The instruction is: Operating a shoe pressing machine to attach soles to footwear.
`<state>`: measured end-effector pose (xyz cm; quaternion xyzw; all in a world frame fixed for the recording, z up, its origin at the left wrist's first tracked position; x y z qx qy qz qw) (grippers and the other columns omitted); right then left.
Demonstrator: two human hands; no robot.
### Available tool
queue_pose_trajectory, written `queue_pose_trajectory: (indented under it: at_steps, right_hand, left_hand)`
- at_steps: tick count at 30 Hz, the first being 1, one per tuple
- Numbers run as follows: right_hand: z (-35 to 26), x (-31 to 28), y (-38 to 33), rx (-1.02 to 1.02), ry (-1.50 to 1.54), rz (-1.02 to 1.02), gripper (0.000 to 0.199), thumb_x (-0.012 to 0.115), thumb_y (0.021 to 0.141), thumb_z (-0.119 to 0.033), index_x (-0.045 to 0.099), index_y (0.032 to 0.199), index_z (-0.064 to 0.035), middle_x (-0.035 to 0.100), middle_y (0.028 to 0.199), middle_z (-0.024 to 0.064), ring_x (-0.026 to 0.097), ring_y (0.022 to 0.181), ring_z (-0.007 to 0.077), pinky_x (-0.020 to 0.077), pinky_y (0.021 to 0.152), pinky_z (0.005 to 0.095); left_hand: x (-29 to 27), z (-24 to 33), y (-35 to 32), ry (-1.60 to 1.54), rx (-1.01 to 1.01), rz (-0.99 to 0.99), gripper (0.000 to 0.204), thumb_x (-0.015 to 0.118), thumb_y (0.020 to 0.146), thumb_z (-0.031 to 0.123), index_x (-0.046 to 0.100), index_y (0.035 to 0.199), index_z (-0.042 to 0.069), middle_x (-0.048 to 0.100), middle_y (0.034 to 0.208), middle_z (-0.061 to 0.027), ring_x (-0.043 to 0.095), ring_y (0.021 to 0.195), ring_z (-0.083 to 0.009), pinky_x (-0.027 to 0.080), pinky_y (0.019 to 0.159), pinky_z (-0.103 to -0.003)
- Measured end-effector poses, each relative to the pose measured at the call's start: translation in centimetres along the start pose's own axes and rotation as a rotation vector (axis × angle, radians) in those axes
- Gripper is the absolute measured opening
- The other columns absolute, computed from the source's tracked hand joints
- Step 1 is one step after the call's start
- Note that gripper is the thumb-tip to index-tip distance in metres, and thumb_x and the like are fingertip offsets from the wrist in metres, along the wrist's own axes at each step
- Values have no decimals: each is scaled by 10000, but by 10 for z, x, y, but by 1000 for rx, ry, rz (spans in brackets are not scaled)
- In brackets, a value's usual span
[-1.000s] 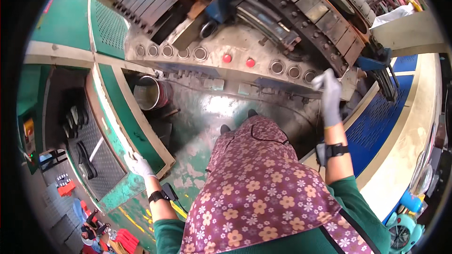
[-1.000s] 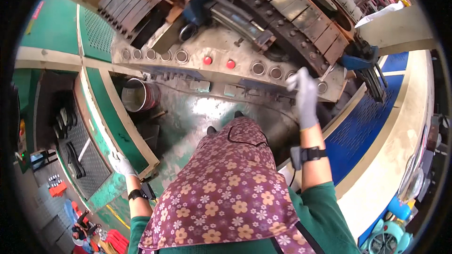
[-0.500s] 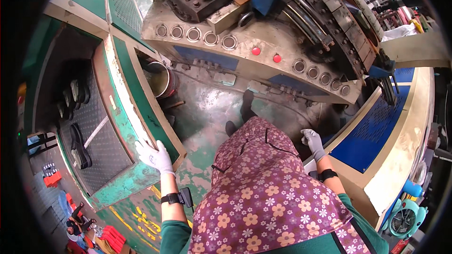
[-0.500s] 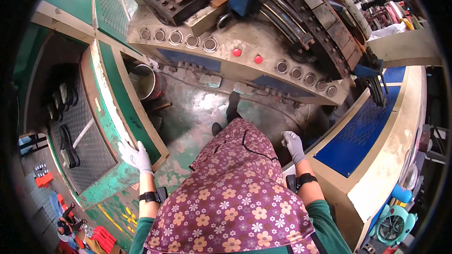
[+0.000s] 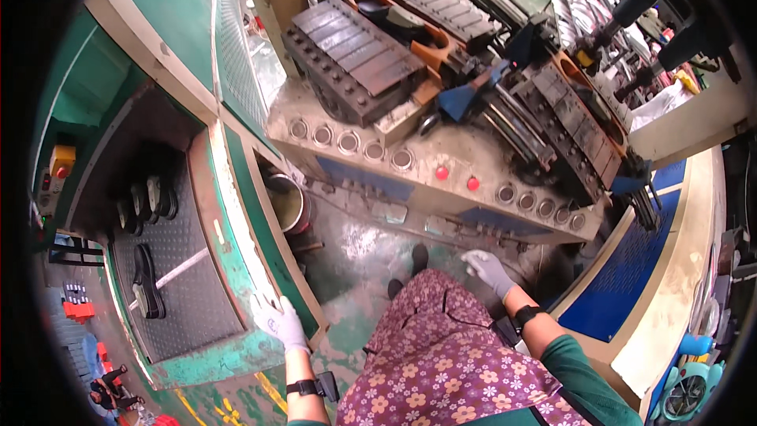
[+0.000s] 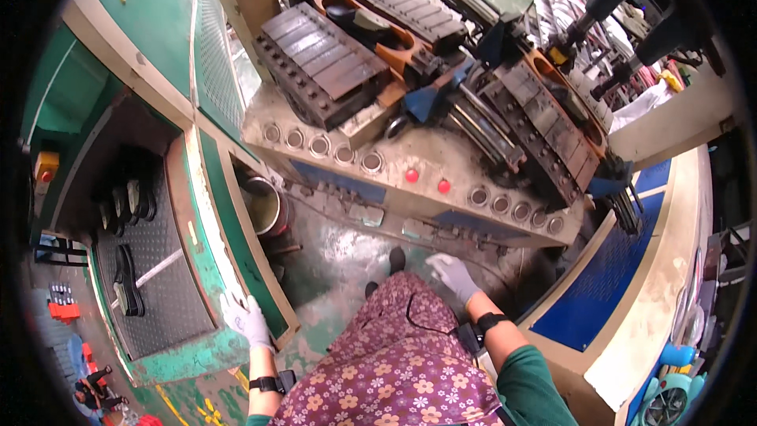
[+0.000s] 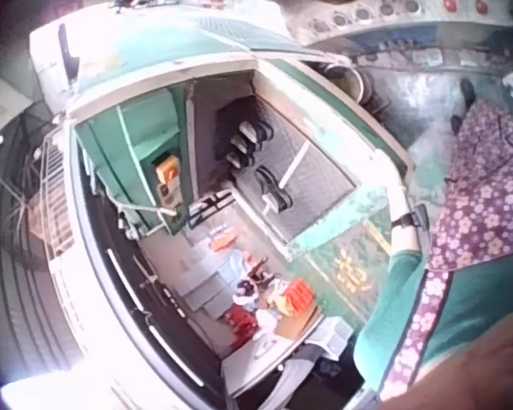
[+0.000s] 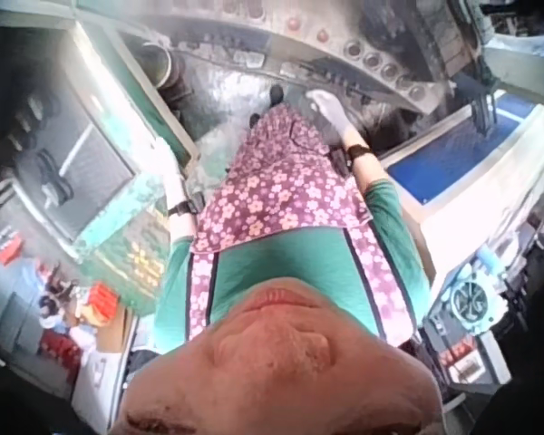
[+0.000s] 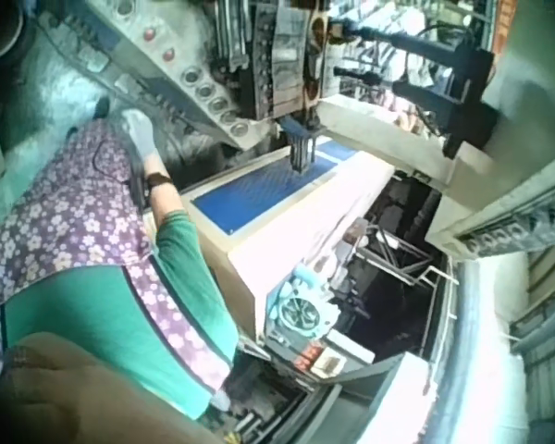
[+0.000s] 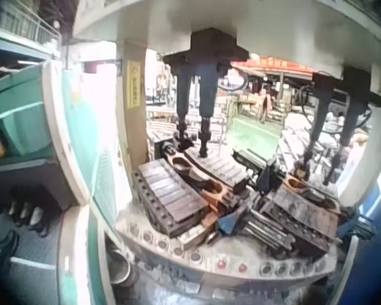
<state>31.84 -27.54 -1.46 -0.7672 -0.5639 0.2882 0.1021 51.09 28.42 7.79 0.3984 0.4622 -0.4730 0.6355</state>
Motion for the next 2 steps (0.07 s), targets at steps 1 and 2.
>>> queue_pose_trajectory:
  at_steps: [1, 2]
  right_hand:
    - [-59, 15, 23, -63, 37, -7, 266, 524, 1028, -212, 714, 1089, -36, 711, 901, 69, 628, 682, 131, 510, 653, 306]
    - [-88, 18, 49, -113, 95, -18, 273, 513, 1045, -232, 719, 1084, -58, 723, 984, 68, 655, 691, 177, 517, 676, 307]
  left_hand:
    - [1, -23, 10, -56, 27, 72, 779, 712, 844, 288, 399, 1513, 42, 388, 1555, -216, 380, 1420, -392, 260, 1188, -491]
    - [-1, -9, 28, 24, 55, 93, 804, 739, 849, 350, 397, 1518, 64, 386, 1560, -207, 373, 1421, -396, 265, 1184, -499]
Point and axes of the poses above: each hand's wrist, its own y-axis towards the middle knuckle, its own x-axis out of the palm, z = x × y, the point moved 10 cm from there along y, towards the middle knuckle
